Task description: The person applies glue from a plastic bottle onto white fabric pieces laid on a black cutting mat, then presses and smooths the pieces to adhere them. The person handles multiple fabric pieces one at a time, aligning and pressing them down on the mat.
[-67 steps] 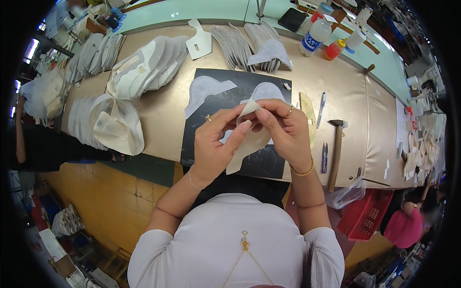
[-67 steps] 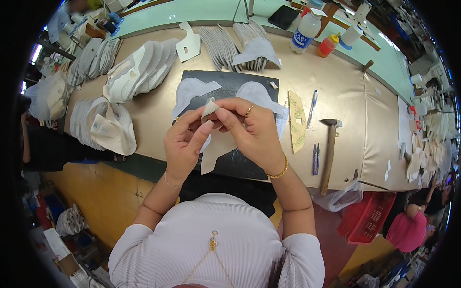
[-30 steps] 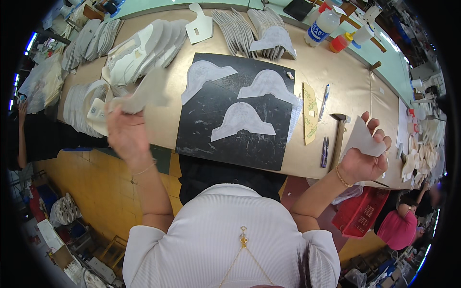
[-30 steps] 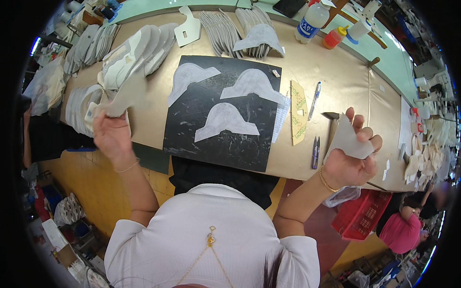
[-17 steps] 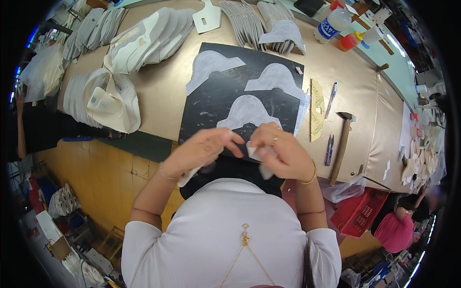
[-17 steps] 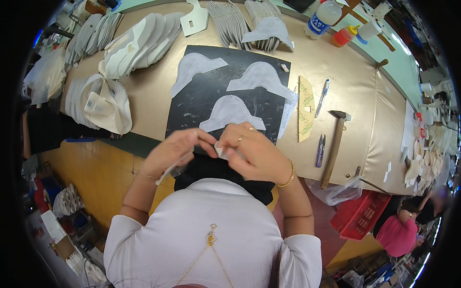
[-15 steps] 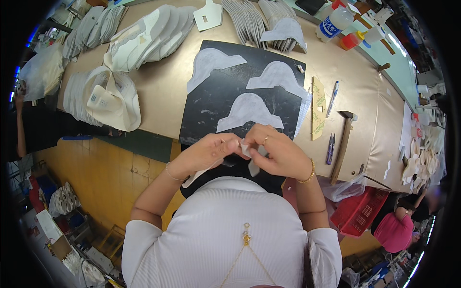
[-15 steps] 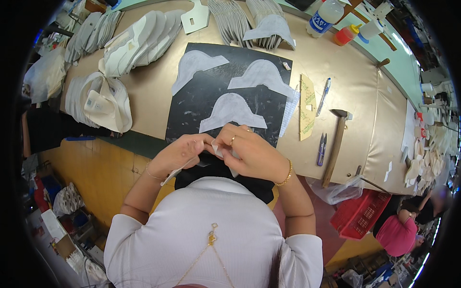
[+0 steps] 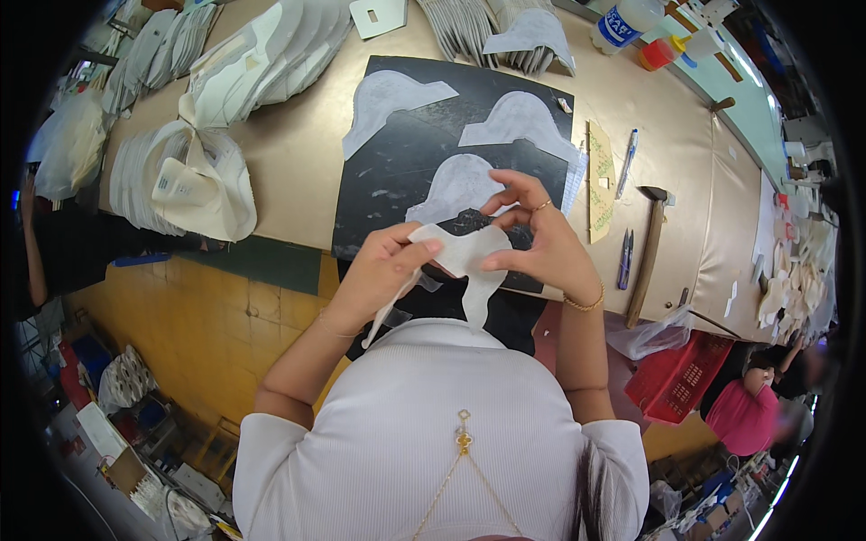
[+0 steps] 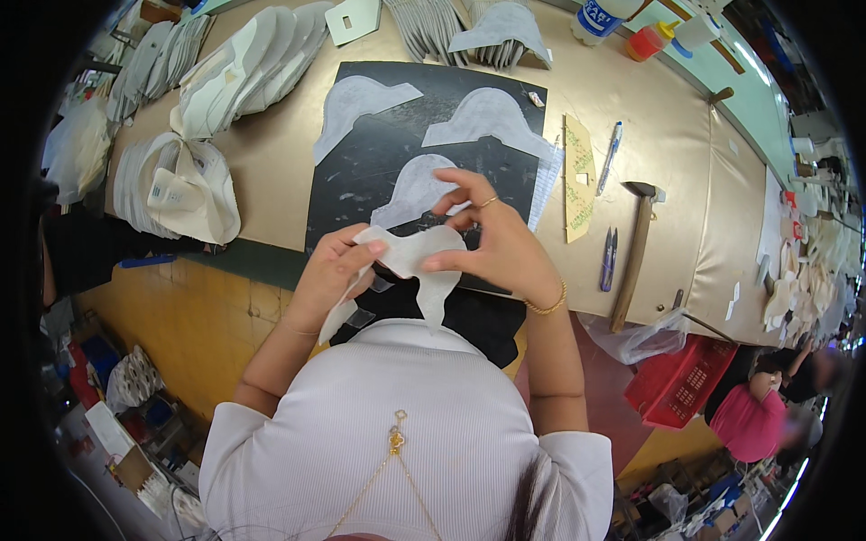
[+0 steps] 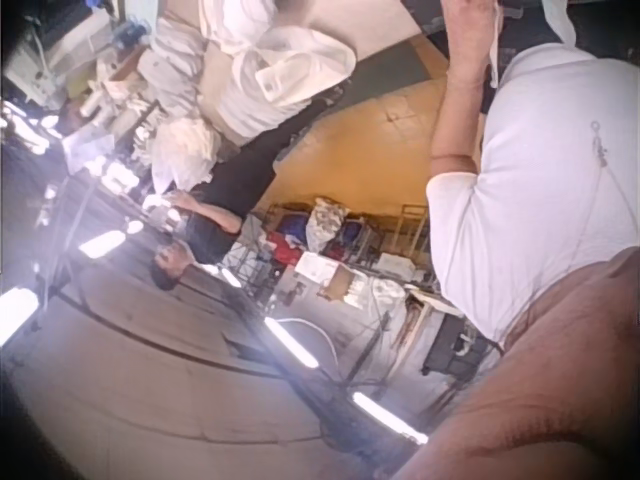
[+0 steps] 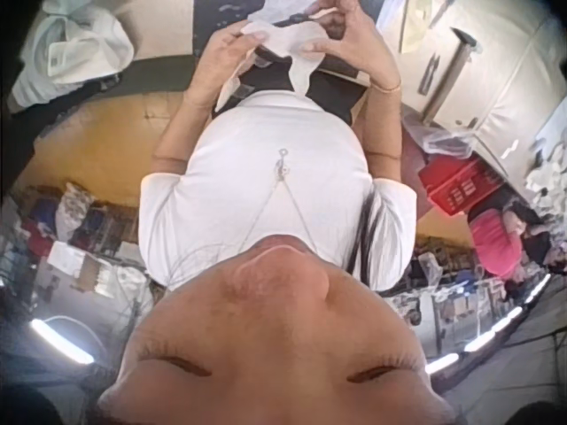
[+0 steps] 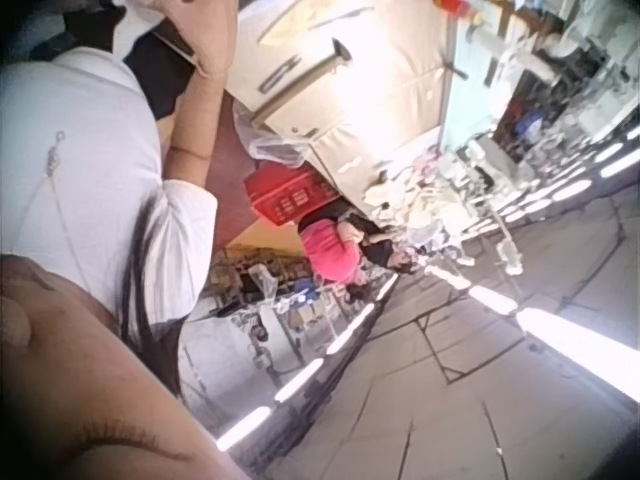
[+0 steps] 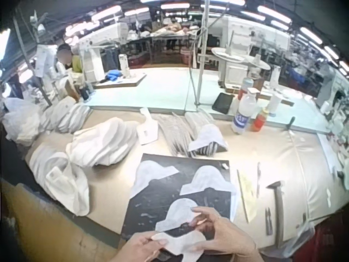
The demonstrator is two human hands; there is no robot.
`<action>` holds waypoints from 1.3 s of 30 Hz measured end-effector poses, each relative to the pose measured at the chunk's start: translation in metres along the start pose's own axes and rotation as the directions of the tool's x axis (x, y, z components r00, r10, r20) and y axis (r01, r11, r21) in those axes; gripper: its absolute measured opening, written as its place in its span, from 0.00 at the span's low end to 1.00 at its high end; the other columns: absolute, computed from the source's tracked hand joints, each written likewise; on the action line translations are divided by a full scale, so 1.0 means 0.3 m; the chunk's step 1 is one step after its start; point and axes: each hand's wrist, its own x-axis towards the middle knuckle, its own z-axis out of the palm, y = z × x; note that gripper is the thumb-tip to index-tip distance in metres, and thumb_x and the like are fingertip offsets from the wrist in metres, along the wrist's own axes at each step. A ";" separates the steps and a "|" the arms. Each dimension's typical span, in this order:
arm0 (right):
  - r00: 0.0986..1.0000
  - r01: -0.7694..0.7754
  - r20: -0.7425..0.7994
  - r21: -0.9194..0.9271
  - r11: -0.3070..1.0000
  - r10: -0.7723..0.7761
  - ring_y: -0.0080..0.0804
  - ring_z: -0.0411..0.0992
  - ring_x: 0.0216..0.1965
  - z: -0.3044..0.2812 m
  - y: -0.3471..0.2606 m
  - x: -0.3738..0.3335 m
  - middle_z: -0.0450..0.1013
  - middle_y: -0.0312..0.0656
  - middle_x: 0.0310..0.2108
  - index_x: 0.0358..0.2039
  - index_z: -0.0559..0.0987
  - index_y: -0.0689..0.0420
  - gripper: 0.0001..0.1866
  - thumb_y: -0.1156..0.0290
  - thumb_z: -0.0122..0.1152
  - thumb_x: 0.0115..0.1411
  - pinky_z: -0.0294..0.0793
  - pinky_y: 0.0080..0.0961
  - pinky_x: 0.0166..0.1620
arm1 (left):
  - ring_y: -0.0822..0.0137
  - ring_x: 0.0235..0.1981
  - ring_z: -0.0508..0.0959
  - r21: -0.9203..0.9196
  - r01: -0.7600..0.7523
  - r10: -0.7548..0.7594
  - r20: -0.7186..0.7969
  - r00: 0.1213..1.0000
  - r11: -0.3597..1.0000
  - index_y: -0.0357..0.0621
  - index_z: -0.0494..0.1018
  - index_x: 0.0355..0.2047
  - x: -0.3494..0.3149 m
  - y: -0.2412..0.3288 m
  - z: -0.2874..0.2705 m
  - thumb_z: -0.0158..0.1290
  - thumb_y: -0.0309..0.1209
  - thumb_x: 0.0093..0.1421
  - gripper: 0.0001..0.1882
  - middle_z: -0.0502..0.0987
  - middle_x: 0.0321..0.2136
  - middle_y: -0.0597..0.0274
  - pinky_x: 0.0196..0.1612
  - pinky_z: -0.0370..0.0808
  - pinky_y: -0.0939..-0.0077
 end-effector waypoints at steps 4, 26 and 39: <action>0.991 -0.129 0.107 0.617 0.776 0.080 0.22 0.73 0.43 0.022 0.105 -0.055 0.74 0.38 0.44 0.62 0.64 0.62 0.38 0.68 0.73 0.53 0.72 0.21 0.50 | 0.84 0.11 0.59 -0.183 -0.065 0.059 -0.037 0.998 0.981 0.35 0.76 0.38 -0.003 0.008 0.003 0.53 0.33 0.65 0.11 0.74 0.23 0.69 0.14 0.52 0.85; 0.940 -0.011 -0.337 0.150 0.989 0.061 0.20 0.75 0.30 0.048 0.089 0.067 0.77 0.38 0.32 0.38 0.80 0.65 0.08 0.72 0.60 0.63 0.77 0.16 0.33 | 0.82 0.22 0.71 0.416 -0.059 0.150 -0.187 0.971 0.907 0.38 0.76 0.29 0.014 -0.022 -0.105 0.56 0.34 0.63 0.12 0.77 0.21 0.69 0.27 0.67 0.85; 0.978 -0.143 -0.160 -0.046 0.989 0.134 0.18 0.76 0.24 0.030 0.016 0.585 0.77 0.36 0.28 0.35 0.80 0.63 0.08 0.70 0.63 0.61 0.71 0.14 0.25 | 0.81 0.22 0.70 0.368 -0.138 0.281 -0.372 0.885 0.920 0.38 0.75 0.27 0.190 0.085 -0.329 0.53 0.39 0.66 0.16 0.74 0.18 0.69 0.25 0.65 0.83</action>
